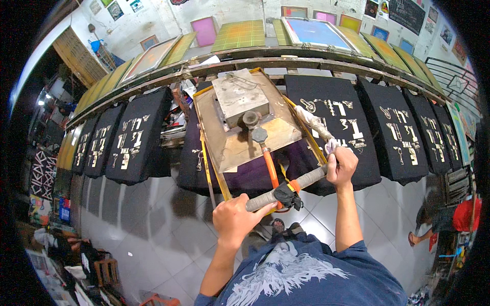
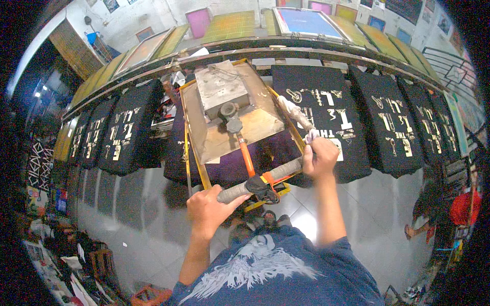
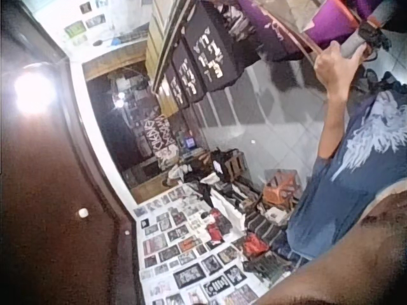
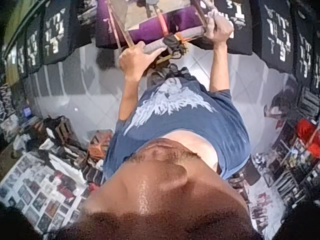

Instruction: The person operates a manual screen printing machine to apply a design onto black t-shirts, pulling a squeegee across several screens and wiping excess ink.

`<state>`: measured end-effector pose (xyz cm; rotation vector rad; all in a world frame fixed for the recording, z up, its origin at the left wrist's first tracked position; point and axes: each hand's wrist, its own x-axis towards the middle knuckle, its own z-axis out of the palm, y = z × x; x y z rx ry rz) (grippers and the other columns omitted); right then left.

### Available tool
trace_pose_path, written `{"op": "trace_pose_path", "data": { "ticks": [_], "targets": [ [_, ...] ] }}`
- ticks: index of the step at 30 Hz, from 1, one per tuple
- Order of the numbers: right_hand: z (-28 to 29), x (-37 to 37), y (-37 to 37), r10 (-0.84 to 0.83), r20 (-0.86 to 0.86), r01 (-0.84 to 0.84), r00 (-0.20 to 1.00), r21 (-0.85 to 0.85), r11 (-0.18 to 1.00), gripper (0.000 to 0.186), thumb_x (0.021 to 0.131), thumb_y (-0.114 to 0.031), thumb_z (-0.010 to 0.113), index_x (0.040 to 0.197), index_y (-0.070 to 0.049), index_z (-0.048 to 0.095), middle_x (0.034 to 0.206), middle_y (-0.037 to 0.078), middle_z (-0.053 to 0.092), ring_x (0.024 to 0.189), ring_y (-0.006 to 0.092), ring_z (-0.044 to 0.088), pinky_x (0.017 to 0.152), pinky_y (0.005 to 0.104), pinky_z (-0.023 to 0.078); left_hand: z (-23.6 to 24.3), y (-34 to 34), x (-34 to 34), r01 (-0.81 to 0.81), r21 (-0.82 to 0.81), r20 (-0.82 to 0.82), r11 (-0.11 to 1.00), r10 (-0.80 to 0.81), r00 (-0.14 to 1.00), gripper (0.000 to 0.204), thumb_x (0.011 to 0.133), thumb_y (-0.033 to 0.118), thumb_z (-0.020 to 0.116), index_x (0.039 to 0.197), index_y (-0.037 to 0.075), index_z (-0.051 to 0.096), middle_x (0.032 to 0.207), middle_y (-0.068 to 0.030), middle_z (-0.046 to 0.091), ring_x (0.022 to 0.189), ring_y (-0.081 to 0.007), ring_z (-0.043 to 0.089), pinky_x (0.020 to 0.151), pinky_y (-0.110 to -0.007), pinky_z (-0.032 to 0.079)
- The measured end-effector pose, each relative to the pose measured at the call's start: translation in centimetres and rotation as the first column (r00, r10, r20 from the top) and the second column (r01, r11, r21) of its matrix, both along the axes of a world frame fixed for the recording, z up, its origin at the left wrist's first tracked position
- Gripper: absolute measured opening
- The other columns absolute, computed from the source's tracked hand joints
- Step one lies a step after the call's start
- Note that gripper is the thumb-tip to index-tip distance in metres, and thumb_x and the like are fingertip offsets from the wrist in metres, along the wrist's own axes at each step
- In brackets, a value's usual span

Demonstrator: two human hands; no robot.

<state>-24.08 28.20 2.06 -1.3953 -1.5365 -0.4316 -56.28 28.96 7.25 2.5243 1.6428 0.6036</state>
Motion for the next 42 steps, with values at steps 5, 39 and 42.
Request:
{"op": "trace_pose_path", "data": {
  "ticks": [5,39,42],
  "targets": [
    [0.1,-0.2,0.1,-0.003,-0.012,0.003,1.0,0.0,1.0,0.013,0.081,-0.013,0.059,0.074,-0.002,0.057,0.065,0.015,0.051,0.057,0.0363,0.052,0.056,0.0461,0.04,-0.4,0.1,0.0,0.017,0.101,0.023,0.995,-0.019,1.0,0.072,0.064,0.078,0.079,0.059,0.008,0.061,0.053,-0.0127,0.061,0.049,-0.0318,0.064,0.047,-0.042,0.05],
    [-13.7,4.1,-8.7,-0.613,0.281,0.624,0.738,-0.63,0.462,0.076,0.1,-0.059,0.052,0.152,-0.004,0.045,0.163,0.034,0.018,0.154,0.0508,0.007,0.122,0.0644,0.014,-0.1,-0.4,0.4,-0.014,0.032,-0.04,0.999,0.015,0.999,0.065,0.066,0.066,0.087,0.064,0.006,0.06,0.062,-0.0178,0.065,0.061,-0.0396,0.066,0.058,-0.05,0.05],
    [-14.0,4.2,-8.9,-0.609,0.279,0.615,0.743,-0.645,0.454,0.075,0.101,-0.058,0.052,0.152,-0.004,0.046,0.163,0.034,0.019,0.154,0.0507,0.008,0.122,0.0645,0.014,-0.2,-0.4,0.5,-0.02,0.029,-0.027,0.999,0.02,0.999,0.065,0.066,0.065,0.087,0.064,0.006,0.06,0.063,-0.0178,0.065,0.061,-0.0393,0.067,0.059,-0.05,0.051]
  ]
}}
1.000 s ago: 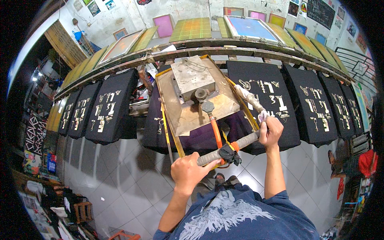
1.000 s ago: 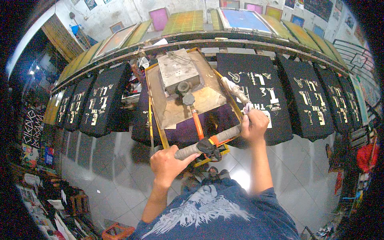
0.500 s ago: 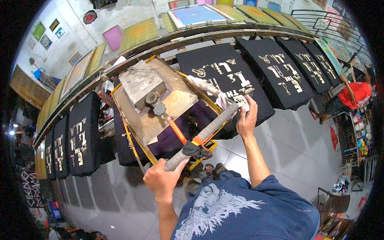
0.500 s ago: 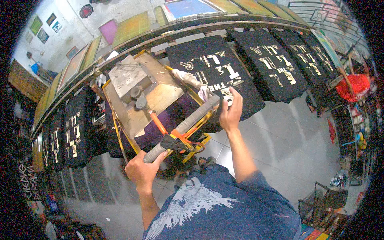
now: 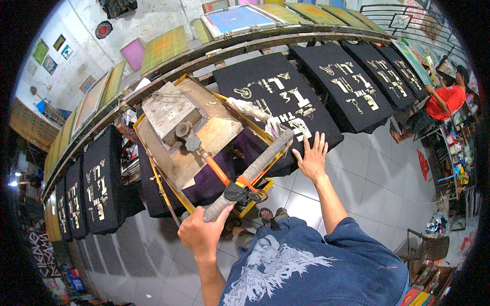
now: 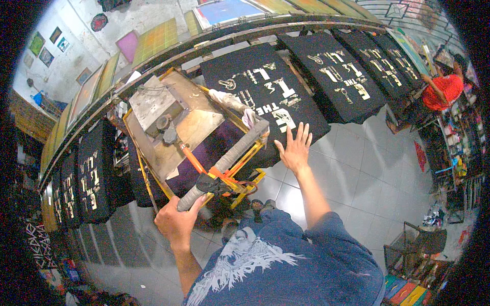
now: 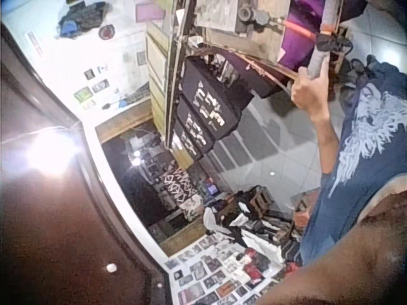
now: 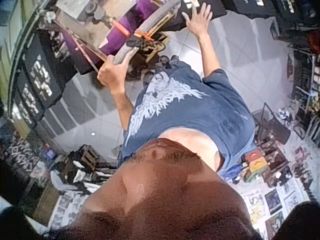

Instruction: The person operates a manual screen printing machine to apply a design onto black t-shirts, pulling a squeegee across several screens and wiping excess ink.

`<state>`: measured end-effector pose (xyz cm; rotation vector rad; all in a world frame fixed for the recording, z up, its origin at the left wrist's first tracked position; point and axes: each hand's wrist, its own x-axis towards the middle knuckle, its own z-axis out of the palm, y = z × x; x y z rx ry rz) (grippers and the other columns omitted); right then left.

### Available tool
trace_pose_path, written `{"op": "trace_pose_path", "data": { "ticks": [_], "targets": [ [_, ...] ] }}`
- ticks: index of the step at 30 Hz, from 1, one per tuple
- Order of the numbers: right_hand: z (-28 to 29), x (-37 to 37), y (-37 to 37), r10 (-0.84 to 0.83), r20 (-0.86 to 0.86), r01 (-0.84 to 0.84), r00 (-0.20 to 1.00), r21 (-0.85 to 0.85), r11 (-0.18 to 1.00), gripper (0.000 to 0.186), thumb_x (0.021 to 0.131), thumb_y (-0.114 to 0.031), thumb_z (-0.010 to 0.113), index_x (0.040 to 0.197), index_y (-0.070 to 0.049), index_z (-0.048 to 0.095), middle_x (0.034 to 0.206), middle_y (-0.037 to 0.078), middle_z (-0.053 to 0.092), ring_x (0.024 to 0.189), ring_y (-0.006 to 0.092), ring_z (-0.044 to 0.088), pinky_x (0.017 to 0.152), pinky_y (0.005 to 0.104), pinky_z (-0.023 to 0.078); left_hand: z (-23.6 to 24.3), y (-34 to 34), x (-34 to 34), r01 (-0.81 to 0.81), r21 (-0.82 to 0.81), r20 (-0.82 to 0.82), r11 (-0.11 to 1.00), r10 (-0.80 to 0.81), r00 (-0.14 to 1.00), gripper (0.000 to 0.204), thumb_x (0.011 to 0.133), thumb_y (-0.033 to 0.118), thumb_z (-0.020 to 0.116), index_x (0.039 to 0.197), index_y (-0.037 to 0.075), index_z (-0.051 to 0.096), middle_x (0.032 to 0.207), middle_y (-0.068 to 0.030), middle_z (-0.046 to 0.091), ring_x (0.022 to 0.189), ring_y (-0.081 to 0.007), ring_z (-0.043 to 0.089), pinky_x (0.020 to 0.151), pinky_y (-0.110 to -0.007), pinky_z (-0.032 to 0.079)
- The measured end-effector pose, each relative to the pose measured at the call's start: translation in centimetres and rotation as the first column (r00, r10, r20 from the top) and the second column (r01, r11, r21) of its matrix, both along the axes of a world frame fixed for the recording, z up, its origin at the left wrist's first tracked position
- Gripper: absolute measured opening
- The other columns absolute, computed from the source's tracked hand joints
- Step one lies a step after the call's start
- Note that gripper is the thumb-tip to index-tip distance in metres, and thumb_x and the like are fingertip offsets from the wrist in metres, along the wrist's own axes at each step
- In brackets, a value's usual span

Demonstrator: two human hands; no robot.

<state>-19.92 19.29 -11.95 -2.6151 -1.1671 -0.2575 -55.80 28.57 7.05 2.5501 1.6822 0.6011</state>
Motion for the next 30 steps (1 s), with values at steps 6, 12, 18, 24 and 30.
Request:
{"op": "trace_pose_path", "data": {
  "ticks": [6,12,18,24,30],
  "targets": [
    [0.3,0.2,0.3,-0.025,-0.005,0.025,1.0,0.0,1.0,0.073,0.101,-0.057,0.051,0.152,-0.004,0.046,0.162,0.034,0.021,0.154,0.0507,0.01,0.122,0.0637,0.015,-1.0,0.4,-0.4,0.041,0.1,0.001,0.994,-0.042,0.999,0.067,0.065,0.068,0.086,0.061,0.008,0.057,0.056,-0.0138,0.06,0.054,-0.0365,0.063,0.049,-0.047,0.048],
    [0.5,0.5,0.5,-0.017,0.003,0.017,1.0,0.035,0.999,0.071,0.102,-0.057,0.051,0.15,-0.004,0.048,0.162,0.034,0.023,0.154,0.0498,0.011,0.123,0.0631,0.014,-0.9,0.3,-0.4,0.034,0.109,-0.024,0.993,-0.032,0.999,0.069,0.066,0.07,0.084,0.061,0.007,0.057,0.055,-0.0146,0.06,0.054,-0.0368,0.063,0.049,-0.047,0.049],
    [0.0,0.7,0.5,-0.014,0.021,0.014,1.0,0.012,1.0,0.071,0.102,-0.057,0.05,0.147,-0.002,0.051,0.162,0.033,0.024,0.154,0.0493,0.012,0.123,0.0624,0.014,-1.2,0.4,-0.5,0.036,0.123,-0.031,0.992,-0.032,0.999,0.071,0.065,0.072,0.084,0.06,0.007,0.057,0.054,-0.0151,0.06,0.052,-0.0377,0.063,0.048,-0.047,0.048],
    [0.1,1.0,0.7,-0.052,-0.002,0.052,0.999,0.001,0.999,0.073,0.101,-0.057,0.051,0.147,0.0,0.05,0.161,0.033,0.025,0.154,0.0488,0.012,0.123,0.062,0.015,-1.2,0.3,-0.5,0.034,0.141,-0.026,0.989,-0.03,0.999,0.07,0.065,0.072,0.084,0.06,0.008,0.057,0.052,-0.0146,0.059,0.051,-0.0375,0.063,0.048,-0.047,0.049],
    [-0.1,1.7,1.1,-0.055,0.052,0.051,0.997,0.071,0.996,0.075,0.101,-0.059,0.05,0.147,0.001,0.049,0.16,0.034,0.028,0.153,0.0493,0.015,0.123,0.062,0.016,-1.0,0.4,-0.4,0.033,0.119,-0.023,0.992,-0.03,0.999,0.069,0.064,0.071,0.085,0.06,0.008,0.057,0.054,-0.0147,0.06,0.052,-0.0373,0.064,0.049,-0.047,0.049]
  ]
}}
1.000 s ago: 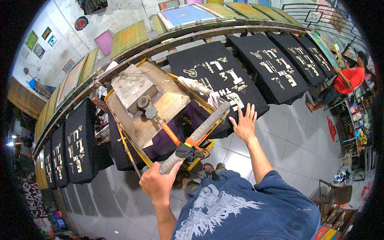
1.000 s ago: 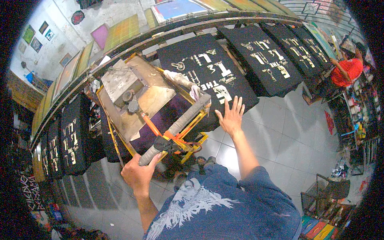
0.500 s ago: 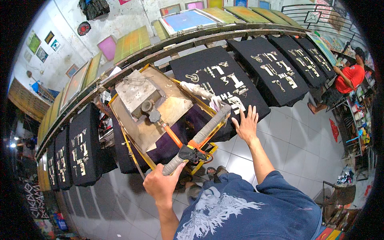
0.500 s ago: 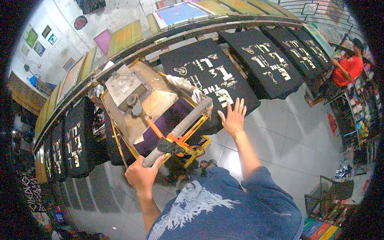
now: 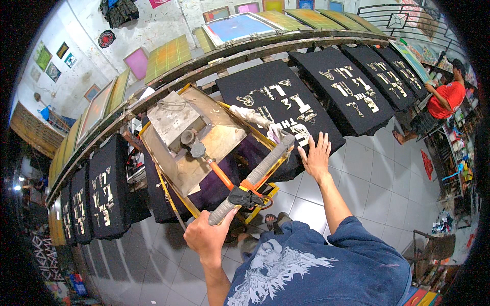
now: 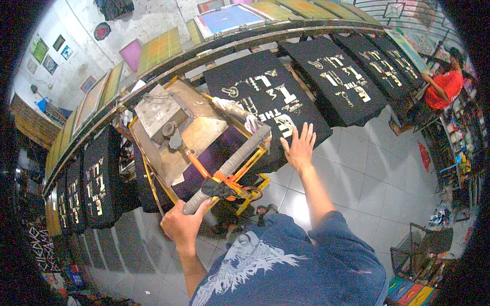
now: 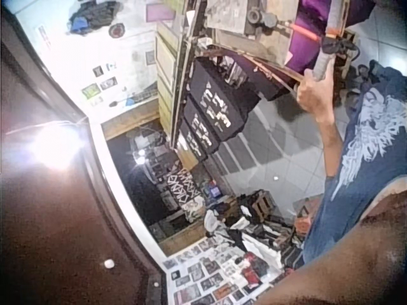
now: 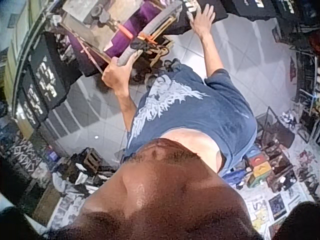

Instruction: The person operates a manual screen printing machine to apply a design onto black t-shirts, pulling a squeegee across several screens and wiping excess ink.

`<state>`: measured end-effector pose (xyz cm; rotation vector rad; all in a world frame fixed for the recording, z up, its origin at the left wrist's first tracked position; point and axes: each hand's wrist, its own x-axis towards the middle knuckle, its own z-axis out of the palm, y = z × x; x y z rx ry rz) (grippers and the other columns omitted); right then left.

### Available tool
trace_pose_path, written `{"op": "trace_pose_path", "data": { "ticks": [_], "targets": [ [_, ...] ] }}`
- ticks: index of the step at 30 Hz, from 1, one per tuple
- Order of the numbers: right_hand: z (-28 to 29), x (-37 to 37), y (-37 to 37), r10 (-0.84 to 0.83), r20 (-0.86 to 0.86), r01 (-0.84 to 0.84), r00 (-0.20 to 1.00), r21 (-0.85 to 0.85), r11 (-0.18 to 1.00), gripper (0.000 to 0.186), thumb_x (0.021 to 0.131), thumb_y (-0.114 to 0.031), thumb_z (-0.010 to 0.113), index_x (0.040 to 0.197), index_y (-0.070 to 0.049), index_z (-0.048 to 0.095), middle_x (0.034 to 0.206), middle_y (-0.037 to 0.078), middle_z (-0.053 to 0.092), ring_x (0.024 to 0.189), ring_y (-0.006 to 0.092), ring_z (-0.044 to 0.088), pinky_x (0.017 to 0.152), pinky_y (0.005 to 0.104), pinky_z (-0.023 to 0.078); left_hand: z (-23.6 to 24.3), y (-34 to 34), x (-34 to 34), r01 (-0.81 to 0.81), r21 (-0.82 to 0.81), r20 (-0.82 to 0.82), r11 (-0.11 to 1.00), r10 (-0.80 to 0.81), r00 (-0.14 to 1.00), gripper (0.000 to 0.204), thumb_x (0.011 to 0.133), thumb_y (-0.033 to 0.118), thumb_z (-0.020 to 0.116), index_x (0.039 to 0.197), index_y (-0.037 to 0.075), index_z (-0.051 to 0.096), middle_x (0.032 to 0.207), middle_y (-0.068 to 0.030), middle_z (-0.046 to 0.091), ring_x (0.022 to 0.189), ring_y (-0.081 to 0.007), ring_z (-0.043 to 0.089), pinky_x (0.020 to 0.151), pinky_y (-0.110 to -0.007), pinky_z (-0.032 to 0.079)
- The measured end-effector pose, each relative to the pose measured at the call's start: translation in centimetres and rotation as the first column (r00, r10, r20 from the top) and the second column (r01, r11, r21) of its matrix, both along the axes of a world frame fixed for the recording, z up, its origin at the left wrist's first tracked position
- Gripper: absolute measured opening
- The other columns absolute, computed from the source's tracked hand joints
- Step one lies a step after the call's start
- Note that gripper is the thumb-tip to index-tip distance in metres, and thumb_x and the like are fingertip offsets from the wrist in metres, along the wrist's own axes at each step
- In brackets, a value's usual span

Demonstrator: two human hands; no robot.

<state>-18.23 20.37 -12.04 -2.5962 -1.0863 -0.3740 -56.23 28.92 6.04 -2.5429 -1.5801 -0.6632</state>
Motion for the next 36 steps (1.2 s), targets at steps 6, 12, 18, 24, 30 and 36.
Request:
{"op": "trace_pose_path", "data": {
  "ticks": [6,12,18,24,30,36],
  "targets": [
    [0.1,0.1,-0.1,-0.023,-0.018,0.022,1.0,-0.055,0.998,0.074,0.101,-0.058,0.051,0.146,0.001,0.05,0.16,0.034,0.028,0.153,0.0499,0.016,0.122,0.0624,0.019,0.2,-0.1,0.0,0.01,0.004,0.004,1.0,-0.01,1.0,0.067,0.065,0.069,0.085,0.061,0.008,0.057,0.055,-0.014,0.061,0.053,-0.0369,0.064,0.049,-0.046,0.049],
    [0.5,0.1,0.2,0.002,-0.018,-0.002,1.0,-0.008,1.0,0.076,0.102,-0.058,0.05,0.149,0.002,0.045,0.16,0.034,0.028,0.153,0.0498,0.015,0.122,0.0624,0.018,0.2,-0.2,0.1,-0.009,-0.016,0.004,1.0,0.009,1.0,0.066,0.065,0.068,0.086,0.061,0.008,0.058,0.055,-0.0137,0.06,0.053,-0.036,0.064,0.05,-0.046,0.049],
    [0.7,-0.3,0.7,-0.01,-0.006,0.009,1.0,-0.086,0.996,0.077,0.102,-0.056,0.051,0.153,0.001,0.041,0.161,0.034,0.027,0.154,0.049,0.015,0.122,0.0622,0.018,0.5,-0.4,0.3,-0.05,-0.139,0.011,0.989,0.052,0.999,0.07,0.065,0.071,0.084,0.063,0.005,0.059,0.064,-0.0192,0.066,0.063,-0.0408,0.067,0.059,-0.052,0.05],
    [0.7,-0.8,2.1,0.207,0.03,-0.205,0.978,-0.067,0.976,0.069,0.106,-0.042,0.046,0.16,-0.004,0.028,0.163,0.019,0.033,0.155,0.0396,0.02,0.125,0.0589,0.013,0.6,-0.3,0.2,-0.062,-0.137,0.006,0.989,0.063,0.998,0.07,0.064,0.072,0.084,0.063,0.006,0.06,0.064,-0.0185,0.066,0.062,-0.0399,0.067,0.058,-0.049,0.052],
    [0.8,-0.4,2.1,0.214,0.023,-0.212,0.977,-0.061,0.975,0.062,0.107,-0.028,0.046,0.161,-0.005,0.027,0.165,0.012,0.035,0.156,0.0354,0.021,0.125,0.058,0.011,0.8,-0.2,0.0,-0.009,-0.05,0.034,0.999,0.011,0.999,0.069,0.065,0.074,0.081,0.06,0.009,0.06,0.056,-0.0127,0.062,0.056,-0.0344,0.066,0.05,-0.045,0.05],
    [2.7,0.0,2.9,0.249,0.046,-0.247,0.968,-0.04,0.968,0.055,0.102,-0.024,0.054,0.152,-0.004,0.044,0.159,0.016,0.042,0.152,0.0357,0.029,0.124,0.0569,0.015,0.8,-0.2,-0.7,-0.006,-0.075,0.034,0.997,0.009,0.999,0.072,0.066,0.08,0.076,0.062,0.009,0.066,0.055,-0.0137,0.064,0.054,-0.0321,0.068,0.052,-0.043,0.054]
  ]
}}
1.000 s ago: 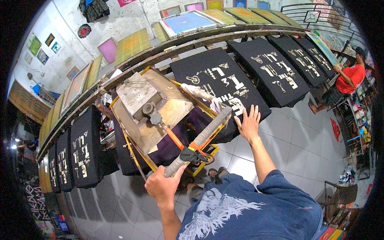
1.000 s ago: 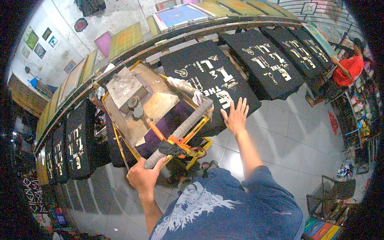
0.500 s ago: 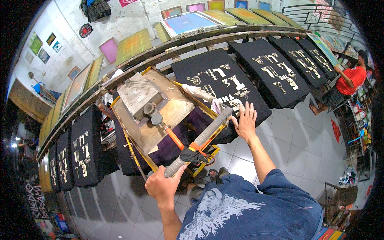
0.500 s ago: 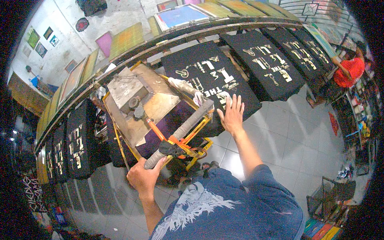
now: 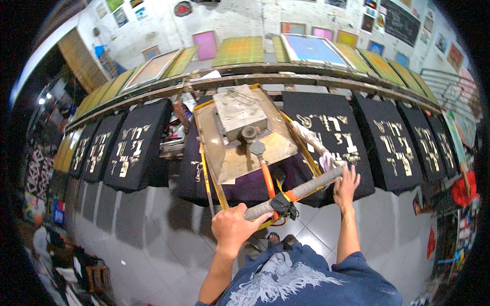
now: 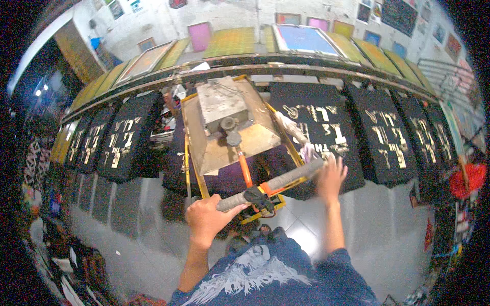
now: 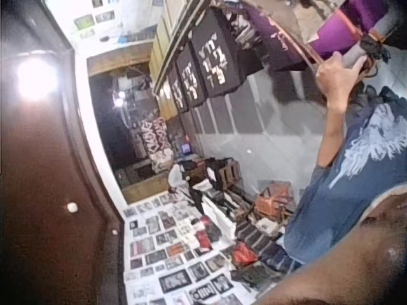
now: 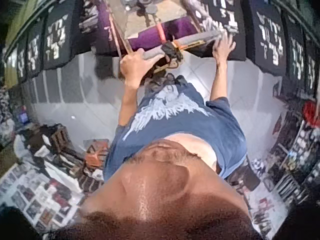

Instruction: The person operates a manual screen printing machine to apply a design onto black t-shirts, pulling a squeegee across several screens and wiping excess ink.

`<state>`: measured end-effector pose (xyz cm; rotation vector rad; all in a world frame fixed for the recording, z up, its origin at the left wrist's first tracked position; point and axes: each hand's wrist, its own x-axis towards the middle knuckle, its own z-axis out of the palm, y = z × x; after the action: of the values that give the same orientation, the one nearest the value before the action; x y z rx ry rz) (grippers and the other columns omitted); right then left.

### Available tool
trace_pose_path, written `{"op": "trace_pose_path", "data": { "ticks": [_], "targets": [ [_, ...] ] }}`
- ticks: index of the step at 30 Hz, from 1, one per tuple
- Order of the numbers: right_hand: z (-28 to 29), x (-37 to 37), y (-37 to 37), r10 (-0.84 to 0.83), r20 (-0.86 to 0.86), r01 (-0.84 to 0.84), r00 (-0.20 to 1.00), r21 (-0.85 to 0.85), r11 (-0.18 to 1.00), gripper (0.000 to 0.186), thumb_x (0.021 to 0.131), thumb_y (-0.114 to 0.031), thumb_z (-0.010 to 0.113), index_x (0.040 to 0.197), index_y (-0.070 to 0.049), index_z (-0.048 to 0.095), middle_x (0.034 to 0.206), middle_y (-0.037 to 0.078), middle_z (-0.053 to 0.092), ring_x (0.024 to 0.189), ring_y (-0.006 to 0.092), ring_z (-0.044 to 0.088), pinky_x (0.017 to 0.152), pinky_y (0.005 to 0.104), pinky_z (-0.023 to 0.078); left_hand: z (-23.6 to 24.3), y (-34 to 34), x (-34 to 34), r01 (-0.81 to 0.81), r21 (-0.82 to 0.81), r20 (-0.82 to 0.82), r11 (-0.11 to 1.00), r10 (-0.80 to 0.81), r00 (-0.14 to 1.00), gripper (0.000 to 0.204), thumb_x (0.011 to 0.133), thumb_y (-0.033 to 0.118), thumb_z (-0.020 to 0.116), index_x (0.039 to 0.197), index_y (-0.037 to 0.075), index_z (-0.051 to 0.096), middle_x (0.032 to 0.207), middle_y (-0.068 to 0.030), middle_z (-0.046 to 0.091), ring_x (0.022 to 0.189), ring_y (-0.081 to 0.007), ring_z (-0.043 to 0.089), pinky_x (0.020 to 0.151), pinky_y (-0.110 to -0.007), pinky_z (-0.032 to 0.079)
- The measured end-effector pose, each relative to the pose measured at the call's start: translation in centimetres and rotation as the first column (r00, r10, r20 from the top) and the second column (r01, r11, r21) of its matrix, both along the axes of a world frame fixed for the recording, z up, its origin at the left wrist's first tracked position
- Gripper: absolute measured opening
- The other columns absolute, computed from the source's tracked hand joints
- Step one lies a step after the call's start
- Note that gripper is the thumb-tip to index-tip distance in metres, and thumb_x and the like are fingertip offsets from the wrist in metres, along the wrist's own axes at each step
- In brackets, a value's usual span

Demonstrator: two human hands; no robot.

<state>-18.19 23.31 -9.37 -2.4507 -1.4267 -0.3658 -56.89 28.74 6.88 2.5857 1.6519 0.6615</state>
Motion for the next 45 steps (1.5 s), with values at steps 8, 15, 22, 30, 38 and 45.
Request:
{"op": "trace_pose_path", "data": {
  "ticks": [8,15,22,30,38,45],
  "targets": [
    [14.5,-6.3,3.3,0.448,0.144,-0.412,0.882,0.696,0.588,0.07,0.108,-0.054,0.034,0.135,0.006,0.057,0.127,0.024,0.062,0.121,0.04,0.059,0.107,0.0481,0.043,-0.1,0.0,-0.5,0.029,-0.01,0.077,1.0,-0.028,0.997,0.071,0.069,0.078,0.075,0.064,0.008,0.067,0.059,-0.0107,0.066,0.056,-0.0291,0.069,0.054,-0.04,0.054],
    [13.7,-8.1,5.6,0.591,-0.065,-0.568,0.804,0.214,0.795,0.047,0.097,-0.046,0.05,0.079,-0.006,0.066,0.069,0.019,0.061,0.067,0.0401,0.063,0.062,0.0488,0.047,-1.0,0.4,-0.5,0.069,-0.02,0.122,0.997,-0.066,0.99,0.07,0.072,0.076,0.074,0.066,0.007,0.067,0.059,-0.012,0.066,0.055,-0.0287,0.069,0.055,-0.039,0.055],
    [13.4,-8.9,5.3,0.567,-0.045,-0.531,0.823,0.294,0.795,0.044,0.093,-0.044,0.054,0.073,-0.006,0.063,0.062,0.017,0.059,0.059,0.0393,0.061,0.058,0.0497,0.046,-1.8,0.5,-0.4,0.057,0.015,0.143,0.998,-0.059,0.988,0.073,0.067,0.081,0.074,0.061,0.009,0.062,0.058,-0.011,0.065,0.056,-0.0291,0.068,0.053,-0.04,0.053],
    [11.0,-7.8,7.3,0.636,0.092,-0.606,0.766,0.433,0.667,0.066,0.106,-0.053,0.036,0.063,-0.005,0.05,0.058,0.015,0.047,0.056,0.0377,0.053,0.056,0.0464,0.039,-3.8,1.6,0.6,0.039,0.055,0.153,0.998,-0.047,0.987,0.07,0.07,0.078,0.074,0.064,0.009,0.064,0.059,-0.0134,0.065,0.055,-0.0304,0.068,0.055,-0.043,0.056],
    [9.8,-8.6,7.6,0.615,0.139,-0.596,0.776,0.48,0.644,0.055,0.107,-0.038,0.042,0.064,-0.003,0.041,0.058,0.017,0.042,0.056,0.0379,0.049,0.056,0.0459,0.036,-4.4,2.9,-0.1,0.051,0.044,0.131,0.998,-0.057,0.99,0.068,0.071,0.078,0.074,0.064,0.01,0.064,0.06,-0.0126,0.066,0.057,-0.0299,0.069,0.057,-0.042,0.056],
    [10.0,-9.5,7.6,0.605,0.081,-0.537,0.792,0.565,0.627,0.044,0.101,-0.022,0.053,0.063,-0.002,0.045,0.057,0.016,0.043,0.054,0.0349,0.045,0.055,0.0445,0.033,-4.7,2.3,0.1,0.025,0.056,0.134,0.998,-0.032,0.99,0.069,0.071,0.079,0.073,0.065,0.01,0.065,0.064,-0.0127,0.069,0.061,-0.0294,0.071,0.059,-0.042,0.057]
  ]
}}
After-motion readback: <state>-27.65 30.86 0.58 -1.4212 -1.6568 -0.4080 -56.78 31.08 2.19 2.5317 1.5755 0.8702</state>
